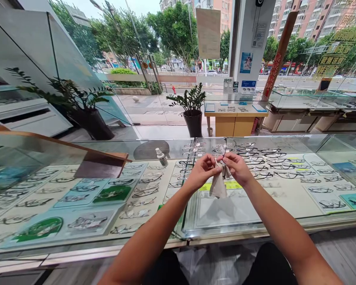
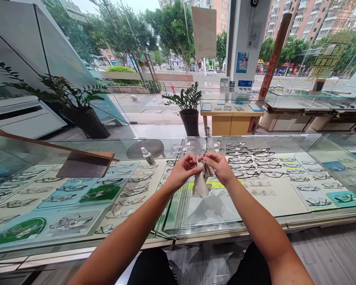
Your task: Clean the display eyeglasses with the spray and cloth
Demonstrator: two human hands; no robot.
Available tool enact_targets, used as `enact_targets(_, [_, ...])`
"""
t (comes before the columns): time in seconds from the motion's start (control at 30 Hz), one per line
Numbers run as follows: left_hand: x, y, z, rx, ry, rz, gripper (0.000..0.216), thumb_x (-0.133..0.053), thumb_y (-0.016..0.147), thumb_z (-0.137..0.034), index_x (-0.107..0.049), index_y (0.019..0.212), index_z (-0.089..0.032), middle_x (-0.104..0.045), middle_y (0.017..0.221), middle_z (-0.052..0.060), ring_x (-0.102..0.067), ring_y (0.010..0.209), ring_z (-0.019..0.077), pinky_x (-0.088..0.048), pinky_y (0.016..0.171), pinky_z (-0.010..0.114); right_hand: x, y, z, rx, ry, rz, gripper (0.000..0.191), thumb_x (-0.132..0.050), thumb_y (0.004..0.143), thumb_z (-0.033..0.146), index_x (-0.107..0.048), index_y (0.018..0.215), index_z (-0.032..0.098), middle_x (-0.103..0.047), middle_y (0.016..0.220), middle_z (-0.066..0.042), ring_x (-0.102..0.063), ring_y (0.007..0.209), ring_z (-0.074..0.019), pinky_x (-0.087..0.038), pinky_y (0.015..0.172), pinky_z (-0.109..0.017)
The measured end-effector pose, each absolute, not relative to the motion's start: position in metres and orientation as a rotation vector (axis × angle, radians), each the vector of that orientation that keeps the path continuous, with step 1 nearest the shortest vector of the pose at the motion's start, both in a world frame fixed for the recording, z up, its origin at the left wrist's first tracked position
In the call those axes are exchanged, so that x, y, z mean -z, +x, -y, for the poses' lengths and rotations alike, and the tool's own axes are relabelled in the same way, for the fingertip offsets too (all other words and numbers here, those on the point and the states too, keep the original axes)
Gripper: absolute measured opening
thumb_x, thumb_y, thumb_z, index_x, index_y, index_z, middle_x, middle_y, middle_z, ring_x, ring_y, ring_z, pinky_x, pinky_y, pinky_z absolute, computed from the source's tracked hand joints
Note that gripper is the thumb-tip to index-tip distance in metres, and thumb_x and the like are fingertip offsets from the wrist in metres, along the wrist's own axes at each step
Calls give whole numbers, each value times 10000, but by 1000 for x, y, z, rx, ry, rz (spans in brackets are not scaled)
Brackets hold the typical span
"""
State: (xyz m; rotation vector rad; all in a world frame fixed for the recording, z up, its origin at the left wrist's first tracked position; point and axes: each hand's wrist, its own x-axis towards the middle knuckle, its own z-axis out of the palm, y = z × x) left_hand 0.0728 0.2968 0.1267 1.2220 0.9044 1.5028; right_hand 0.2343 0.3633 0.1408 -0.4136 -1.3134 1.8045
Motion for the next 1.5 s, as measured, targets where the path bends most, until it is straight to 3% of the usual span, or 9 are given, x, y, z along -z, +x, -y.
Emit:
enact_targets(0.1, [-127, 77, -296, -1482, 1181, -904, 583, -975, 654, -510, -508, 811, -200, -633, 792, -24, -558, 680, 93, -439, 640, 209, -140, 233, -361, -1874, -401, 1260, 402, -995, 612, 537, -766, 753, 238, -791, 844, 0, -647, 741, -149, -543, 697, -277])
enact_targets(0.23, [-129, 75, -295, -1500, 1227, -926, 504, -899, 741, -577, -596, 823, -182, -600, 719, -22, -547, 676, 108, -430, 653, 229, -140, 234, -364, -1872, -383, 1211, 413, -1000, 612, 522, -762, 778, 228, -789, 835, -4, -664, 738, -148, -560, 703, -276])
enact_targets(0.57, [-129, 75, -295, -1409, 1141, -879, 570, -969, 665, -469, -536, 936, -217, -698, 836, -6, -633, 734, 136, -481, 702, 259, -136, 234, -366, -1929, -361, 1149, 410, -1007, 613, 490, -741, 791, 236, -803, 861, -10, -692, 756, -151, -581, 707, -267])
enact_targets(0.83, [-129, 78, -293, -1291, 1293, -1030, 483, -848, 770, -615, -716, 800, -151, -687, 789, 17, -590, 778, 161, -462, 794, 298, -137, 234, -365, -1885, -397, 1161, 442, -1021, 588, 497, -742, 826, 251, -800, 869, 5, -680, 734, -135, -556, 611, -229])
enact_targets(0.93, [-125, 80, -294, -1365, 1238, -988, 491, -871, 743, -614, -768, 860, -149, -713, 806, 27, -604, 780, 168, -470, 809, 308, -138, 232, -363, -1872, -372, 1154, 430, -1021, 596, 494, -745, 819, 252, -801, 866, 5, -683, 755, -136, -571, 665, -238])
enact_targets(1.1, [-122, 83, -298, -1501, 1036, -913, 568, -928, 684, -586, -797, 1047, -170, -780, 1004, 72, -683, 932, 200, -492, 913, 321, -138, 228, -359, -1894, -353, 1164, 414, -1025, 590, 488, -765, 802, 245, -803, 887, 1, -696, 794, -140, -584, 739, -249])
enact_targets(1.33, [-120, 81, -296, -1373, 991, -853, 762, -989, 636, -494, -714, 1278, -189, -760, 898, 18, -671, 790, 143, -508, 793, 263, -136, 228, -357, -1893, -382, 1175, 408, -1015, 601, 488, -760, 810, 248, -800, 914, 12, -691, 796, -137, -581, 757, -260])
enact_targets(1.5, [-117, 81, -296, -1394, 1035, -878, 681, -982, 634, -525, -745, 1160, -165, -734, 834, 11, -660, 756, 147, -519, 748, 260, -138, 228, -356, -1909, -396, 1153, 415, -1024, 569, 486, -774, 800, 248, -811, 950, -3, -697, 822, -154, -583, 772, -286])
